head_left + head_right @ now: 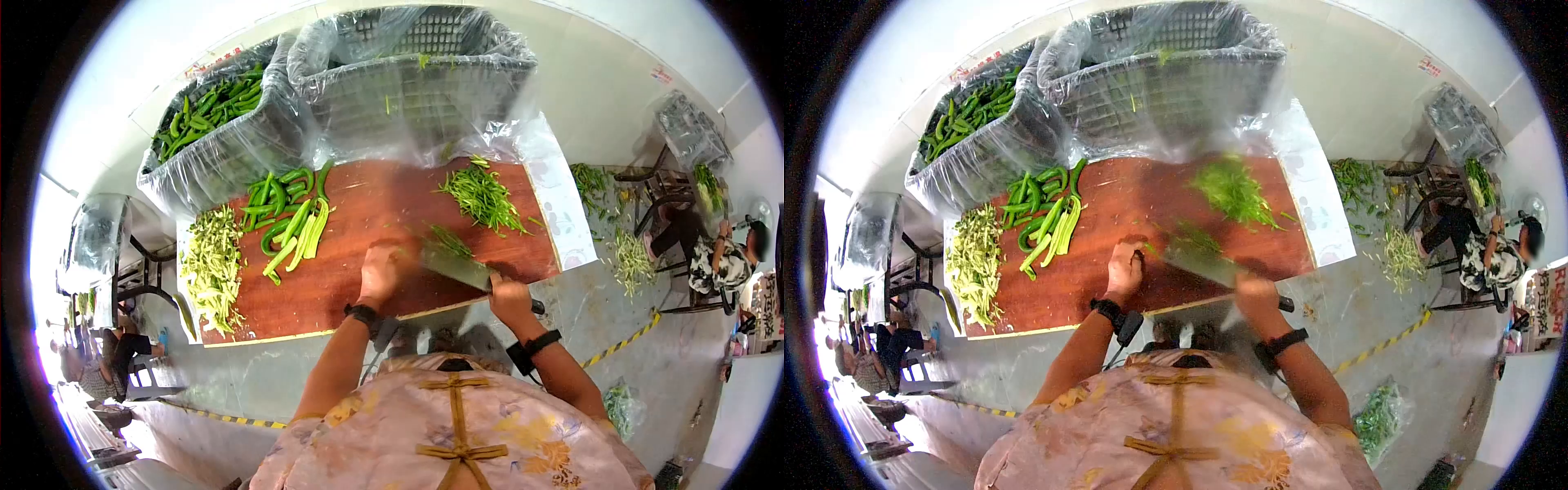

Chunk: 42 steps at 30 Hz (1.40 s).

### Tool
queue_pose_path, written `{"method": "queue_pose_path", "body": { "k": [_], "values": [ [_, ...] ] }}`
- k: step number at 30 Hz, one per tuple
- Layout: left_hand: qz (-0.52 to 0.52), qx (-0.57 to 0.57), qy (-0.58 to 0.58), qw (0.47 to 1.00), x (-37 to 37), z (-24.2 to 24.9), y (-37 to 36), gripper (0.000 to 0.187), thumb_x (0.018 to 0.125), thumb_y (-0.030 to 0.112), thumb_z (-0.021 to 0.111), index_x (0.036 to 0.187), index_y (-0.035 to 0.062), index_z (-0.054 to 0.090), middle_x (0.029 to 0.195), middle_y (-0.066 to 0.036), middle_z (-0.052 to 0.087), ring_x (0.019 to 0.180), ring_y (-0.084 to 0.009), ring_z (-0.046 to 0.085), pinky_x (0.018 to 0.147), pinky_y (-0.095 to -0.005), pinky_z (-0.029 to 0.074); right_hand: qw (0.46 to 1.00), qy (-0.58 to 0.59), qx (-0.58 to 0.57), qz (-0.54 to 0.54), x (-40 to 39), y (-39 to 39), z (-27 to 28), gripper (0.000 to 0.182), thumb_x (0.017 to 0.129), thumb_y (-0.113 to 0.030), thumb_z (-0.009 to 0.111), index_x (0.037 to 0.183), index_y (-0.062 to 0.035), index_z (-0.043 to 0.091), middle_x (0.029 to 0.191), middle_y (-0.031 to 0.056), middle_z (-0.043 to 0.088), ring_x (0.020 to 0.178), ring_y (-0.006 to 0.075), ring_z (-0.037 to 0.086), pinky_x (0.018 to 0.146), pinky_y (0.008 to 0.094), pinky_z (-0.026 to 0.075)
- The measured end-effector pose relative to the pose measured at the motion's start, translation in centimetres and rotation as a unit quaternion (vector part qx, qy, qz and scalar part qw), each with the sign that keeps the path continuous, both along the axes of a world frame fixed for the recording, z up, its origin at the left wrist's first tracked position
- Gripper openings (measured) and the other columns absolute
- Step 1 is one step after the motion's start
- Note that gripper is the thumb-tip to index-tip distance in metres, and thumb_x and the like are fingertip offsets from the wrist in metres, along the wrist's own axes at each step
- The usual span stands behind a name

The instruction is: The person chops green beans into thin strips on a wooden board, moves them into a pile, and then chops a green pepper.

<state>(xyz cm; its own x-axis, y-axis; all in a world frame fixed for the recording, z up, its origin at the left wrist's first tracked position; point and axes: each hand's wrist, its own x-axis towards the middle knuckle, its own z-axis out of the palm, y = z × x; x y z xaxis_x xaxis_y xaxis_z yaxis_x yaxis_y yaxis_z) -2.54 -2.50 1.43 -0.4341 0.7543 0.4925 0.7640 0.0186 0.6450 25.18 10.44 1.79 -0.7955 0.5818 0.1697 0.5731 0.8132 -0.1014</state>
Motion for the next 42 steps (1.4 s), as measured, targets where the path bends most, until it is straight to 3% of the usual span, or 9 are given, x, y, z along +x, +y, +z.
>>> {"method": "queue_pose_path", "body": {
  "k": [3, 5, 7, 8, 11, 15, 19, 25, 42],
  "values": [
    [0.027, 0.012, -0.01, 1.0, -0.2, -0.6, -0.4, 0.026, 0.075, -0.001, 0.045, 0.097, 0.0021, 0.06, 0.086, -0.018, 0.057, 0.084, -0.0369, 0.052, 0.074, -0.0423, 0.044, 0.995, 0.099, -0.001, 0.013, -2.4, 0.4, 1.8, 0.025, 0.074, -0.021, 0.063, 0.092, -0.0055, 0.054, 0.07, 0.0162, 0.06, 0.06, 0.0348, 0.059, 0.052, 0.0453, 0.047],
    [0.05, 0.005, -0.006, 0.999, -0.6, -0.8, -1.8, 0.028, 0.074, 0.0, 0.046, 0.097, 0.0031, 0.06, 0.089, -0.018, 0.058, 0.087, -0.0368, 0.053, 0.078, -0.0428, 0.044, 0.996, 0.083, -0.023, 0.01, -3.7, -0.8, 3.9, 0.031, 0.077, -0.028, 0.064, 0.094, -0.0046, 0.055, 0.07, 0.0168, 0.06, 0.06, 0.0349, 0.06, 0.053, 0.0449, 0.047],
    [0.088, -0.003, 0.002, 0.996, -1.1, -0.7, -3.6, 0.029, 0.074, 0.001, 0.046, 0.098, 0.0039, 0.06, 0.095, -0.018, 0.059, 0.091, -0.0372, 0.053, 0.082, -0.0432, 0.043, 0.993, 0.105, -0.044, 0.038, -4.6, -2.6, 5.2, 0.029, 0.08, -0.033, 0.06, 0.086, -0.0043, 0.056, 0.069, 0.0135, 0.059, 0.063, 0.0298, 0.06, 0.053, 0.0418, 0.047],
    [0.111, 0.0, 0.002, 0.994, -1.3, -0.6, -4.6, 0.028, 0.074, 0.0, 0.046, 0.099, 0.0037, 0.059, 0.094, -0.017, 0.058, 0.09, -0.0368, 0.052, 0.08, -0.043, 0.043, 0.991, 0.044, -0.121, 0.029, -5.1, -3.4, 5.9, 0.037, 0.08, -0.04, 0.06, 0.088, -0.0038, 0.056, 0.073, 0.015, 0.061, 0.068, 0.0328, 0.062, 0.057, 0.0446, 0.048],
    [0.164, 0.01, -0.001, 0.986, -1.4, -0.7, -7.2, 0.028, 0.075, -0.001, 0.045, 0.099, 0.0034, 0.059, 0.093, -0.016, 0.058, 0.088, -0.0355, 0.052, 0.079, -0.0424, 0.043, 0.978, 0.033, -0.188, 0.086, -5.9, -5.2, 5.1, 0.042, 0.078, -0.044, 0.062, 0.089, -0.0039, 0.056, 0.073, 0.0163, 0.061, 0.068, 0.035, 0.061, 0.058, 0.0469, 0.047],
    [0.19, -0.01, 0.015, 0.982, -1.6, -1.1, -8.9, 0.024, 0.074, 0.0, 0.048, 0.095, 0.003, 0.059, 0.095, -0.015, 0.059, 0.087, -0.0349, 0.052, 0.078, -0.0415, 0.043, 0.97, 0.01, -0.216, 0.108, -6.9, -6.0, 4.2, 0.046, 0.077, -0.044, 0.063, 0.098, -0.0039, 0.057, 0.076, 0.0181, 0.062, 0.069, 0.0359, 0.061, 0.059, 0.0479, 0.047],
    [0.173, -0.043, 0.016, 0.984, -1.2, -1.0, -8.7, 0.025, 0.073, 0.001, 0.05, 0.096, 0.0045, 0.06, 0.096, -0.014, 0.059, 0.09, -0.0345, 0.052, 0.081, -0.0429, 0.04, 0.976, 0.045, -0.195, 0.083, -8.0, -4.8, 3.7, 0.048, 0.077, -0.045, 0.063, 0.102, -0.0035, 0.057, 0.076, 0.0177, 0.062, 0.07, 0.0359, 0.061, 0.06, 0.0474, 0.048],
    [0.174, -0.064, 0.03, 0.982, -1.3, -0.9, -8.6, 0.027, 0.073, 0.002, 0.049, 0.097, 0.0041, 0.06, 0.098, -0.012, 0.06, 0.093, -0.0342, 0.051, 0.082, -0.0436, 0.04, 0.98, 0.074, -0.171, -0.076, -8.5, -1.1, 3.9, 0.055, 0.075, -0.049, 0.064, 0.105, -0.0021, 0.06, 0.082, 0.0202, 0.065, 0.077, 0.0365, 0.063, 0.066, 0.0458, 0.05],
    [0.176, -0.062, 0.064, 0.98, -1.0, -0.5, -8.3, 0.026, 0.071, 0.002, 0.051, 0.095, 0.0053, 0.062, 0.096, -0.011, 0.06, 0.093, -0.0314, 0.051, 0.083, -0.042, 0.04, 0.985, 0.081, -0.066, -0.139, -7.3, 6.5, 5.8, 0.053, 0.073, -0.048, 0.066, 0.106, -0.0065, 0.064, 0.084, 0.0198, 0.066, 0.077, 0.0345, 0.064, 0.066, 0.0426, 0.05]
  ]
}}
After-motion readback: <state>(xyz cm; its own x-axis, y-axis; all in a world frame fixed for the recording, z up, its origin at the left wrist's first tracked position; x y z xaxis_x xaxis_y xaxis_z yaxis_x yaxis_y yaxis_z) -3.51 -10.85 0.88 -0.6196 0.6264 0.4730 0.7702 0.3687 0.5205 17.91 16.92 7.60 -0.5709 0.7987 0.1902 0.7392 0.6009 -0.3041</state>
